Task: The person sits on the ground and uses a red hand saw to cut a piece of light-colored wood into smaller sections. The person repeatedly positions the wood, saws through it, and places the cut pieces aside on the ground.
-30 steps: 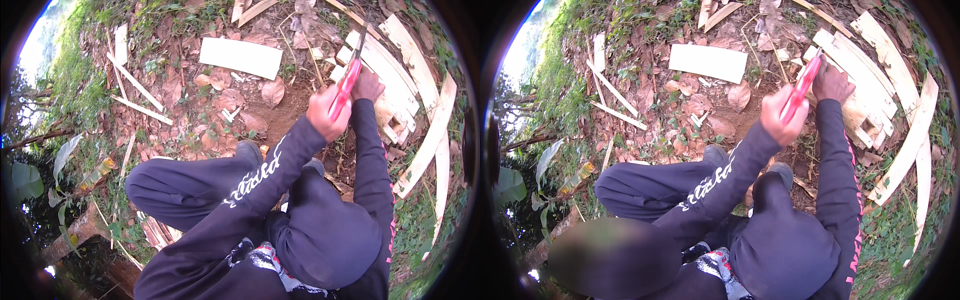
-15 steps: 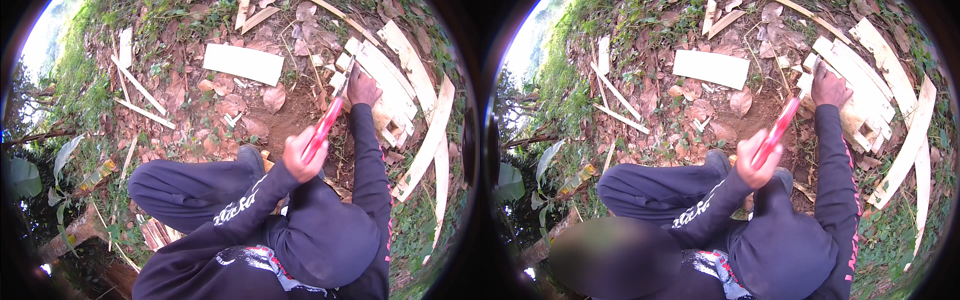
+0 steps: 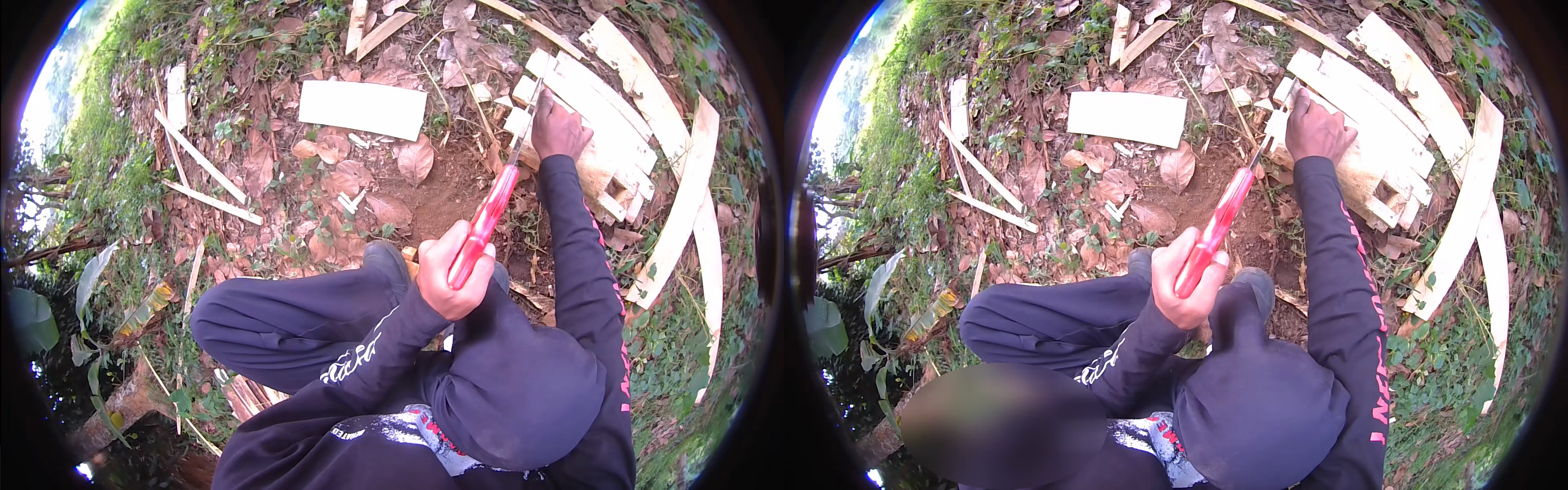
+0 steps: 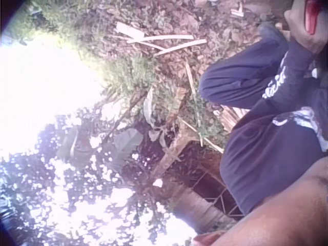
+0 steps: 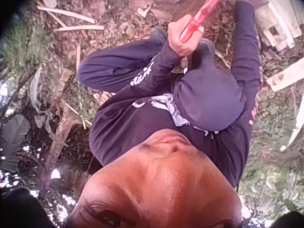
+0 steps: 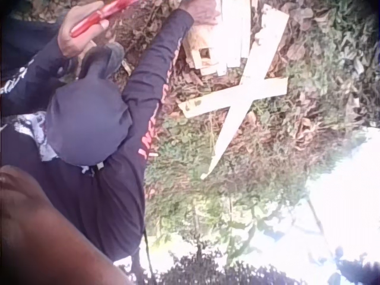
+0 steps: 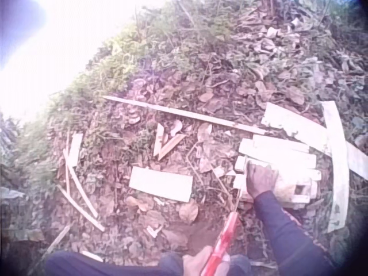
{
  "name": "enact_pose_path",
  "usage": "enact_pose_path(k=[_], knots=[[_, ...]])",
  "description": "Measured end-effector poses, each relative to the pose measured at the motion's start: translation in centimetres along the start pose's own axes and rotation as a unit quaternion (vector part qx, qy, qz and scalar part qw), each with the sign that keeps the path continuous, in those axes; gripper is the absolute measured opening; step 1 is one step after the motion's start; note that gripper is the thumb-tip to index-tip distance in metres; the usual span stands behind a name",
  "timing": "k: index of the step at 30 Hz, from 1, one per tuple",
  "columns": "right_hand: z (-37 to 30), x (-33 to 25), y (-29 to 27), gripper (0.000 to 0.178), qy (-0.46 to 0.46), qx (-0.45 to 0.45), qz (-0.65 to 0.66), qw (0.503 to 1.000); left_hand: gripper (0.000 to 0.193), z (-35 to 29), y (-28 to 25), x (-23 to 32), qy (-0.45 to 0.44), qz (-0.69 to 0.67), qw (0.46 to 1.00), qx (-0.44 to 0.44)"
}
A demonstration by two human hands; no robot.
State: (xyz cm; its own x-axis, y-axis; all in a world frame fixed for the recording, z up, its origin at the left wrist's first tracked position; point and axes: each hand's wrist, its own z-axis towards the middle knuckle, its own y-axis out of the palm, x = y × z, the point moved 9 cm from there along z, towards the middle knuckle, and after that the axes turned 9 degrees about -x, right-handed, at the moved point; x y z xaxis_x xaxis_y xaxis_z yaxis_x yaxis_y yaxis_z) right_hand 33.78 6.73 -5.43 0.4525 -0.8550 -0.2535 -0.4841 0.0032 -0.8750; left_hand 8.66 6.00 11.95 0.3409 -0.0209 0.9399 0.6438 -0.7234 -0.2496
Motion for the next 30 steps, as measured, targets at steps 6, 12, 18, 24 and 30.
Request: enact_pose_path(k=[6,12,18,24,30], knots=[[-0.3,-0.1,-0.1,0.062,-0.025,0.014,0.002,1.000,0.016,7.0,3.1,-1.4,0.051,-0.032,0.998,0.005],[-0.3,-0.1,-0.1,0.062,-0.017,0.021,0.003,1.000,0.008,0.4,0.1,0.8,0.004,0.008,1.000,0.000],[-0.1,0.0,-0.1,0.061,-0.029,0.046,0.019,0.998,0.013,8.0,3.2,-1.0,0.081,-0.001,0.997,0.009],[-0.4,-0.4,-0.4,0.063,-0.012,0.022,0.005,1.000,0.010,0.8,1.1,-0.4,0.001,-0.002,1.000,0.012],[0.2,0.2,0.1,0.064,-0.002,0.033,0.038,0.999,0.015,8.2,3.5,-1.3,0.078,0.008,0.997,0.025]])
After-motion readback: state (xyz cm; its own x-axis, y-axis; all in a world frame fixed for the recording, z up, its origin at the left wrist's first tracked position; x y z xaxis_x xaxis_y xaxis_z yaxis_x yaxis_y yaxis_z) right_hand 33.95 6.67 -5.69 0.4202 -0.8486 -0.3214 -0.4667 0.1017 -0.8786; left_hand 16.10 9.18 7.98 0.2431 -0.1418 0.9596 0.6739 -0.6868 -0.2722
